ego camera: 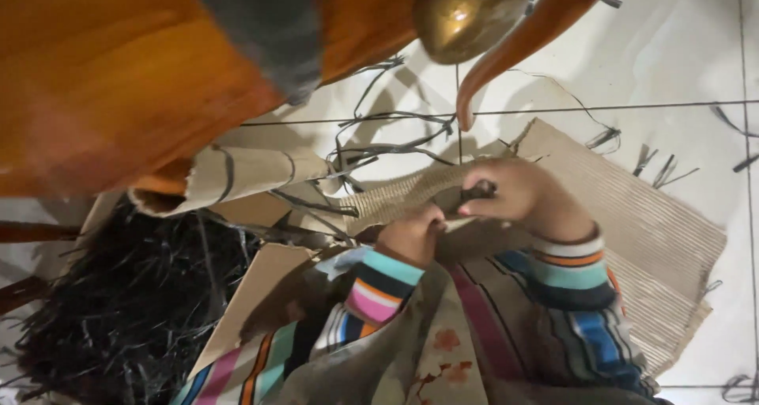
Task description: Wrapping wooden chair legs with corrugated cardboard and securing them with plastic ties for protection.
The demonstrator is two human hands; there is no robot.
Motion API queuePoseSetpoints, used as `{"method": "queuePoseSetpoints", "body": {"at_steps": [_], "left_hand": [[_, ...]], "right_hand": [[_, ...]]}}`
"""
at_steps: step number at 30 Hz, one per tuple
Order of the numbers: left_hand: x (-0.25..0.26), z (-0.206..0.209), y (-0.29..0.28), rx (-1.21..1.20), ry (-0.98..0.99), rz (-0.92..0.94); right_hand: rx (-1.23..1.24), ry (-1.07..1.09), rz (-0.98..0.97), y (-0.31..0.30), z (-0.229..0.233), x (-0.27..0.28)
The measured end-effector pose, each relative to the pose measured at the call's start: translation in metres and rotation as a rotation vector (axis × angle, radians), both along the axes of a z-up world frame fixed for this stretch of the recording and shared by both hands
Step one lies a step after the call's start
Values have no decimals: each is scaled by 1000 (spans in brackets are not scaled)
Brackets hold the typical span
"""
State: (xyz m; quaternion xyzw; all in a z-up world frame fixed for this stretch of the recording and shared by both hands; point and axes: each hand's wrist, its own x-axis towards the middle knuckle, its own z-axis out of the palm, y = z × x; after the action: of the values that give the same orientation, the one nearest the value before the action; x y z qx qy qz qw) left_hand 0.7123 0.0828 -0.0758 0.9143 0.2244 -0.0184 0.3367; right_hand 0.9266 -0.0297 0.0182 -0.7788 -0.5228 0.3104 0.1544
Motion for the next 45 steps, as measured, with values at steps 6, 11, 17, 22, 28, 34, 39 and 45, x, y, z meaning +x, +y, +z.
{"method": "queuePoseSetpoints", "body": {"at_steps": [6,11,17,22,28,34,39,45], "left_hand": [[11,97,16,-41,-494,3],[15,84,17,-124,-579,116],[25,96,5,-205,-712,165],[29,113,-6,-97,-754,-23],[27,101,1,-58,-848,26],[51,117,-1,-364,-833,41],[61,149,-11,-506,-873,68],[66,89,-14,-335,-708,-12]], "right_hand": [[-741,86,-377,21,171,-27],[-558,-72,-493,-48,154,-9],[172,79,-614,-59,136,-5],[384,294,-728,-43,156,-23],[655,414,-479,-46,155,-21],[805,489,-280,-35,87,15],[1159,635,-62,-19,94,12],[1208,514,-340,-41,34,28]]}}
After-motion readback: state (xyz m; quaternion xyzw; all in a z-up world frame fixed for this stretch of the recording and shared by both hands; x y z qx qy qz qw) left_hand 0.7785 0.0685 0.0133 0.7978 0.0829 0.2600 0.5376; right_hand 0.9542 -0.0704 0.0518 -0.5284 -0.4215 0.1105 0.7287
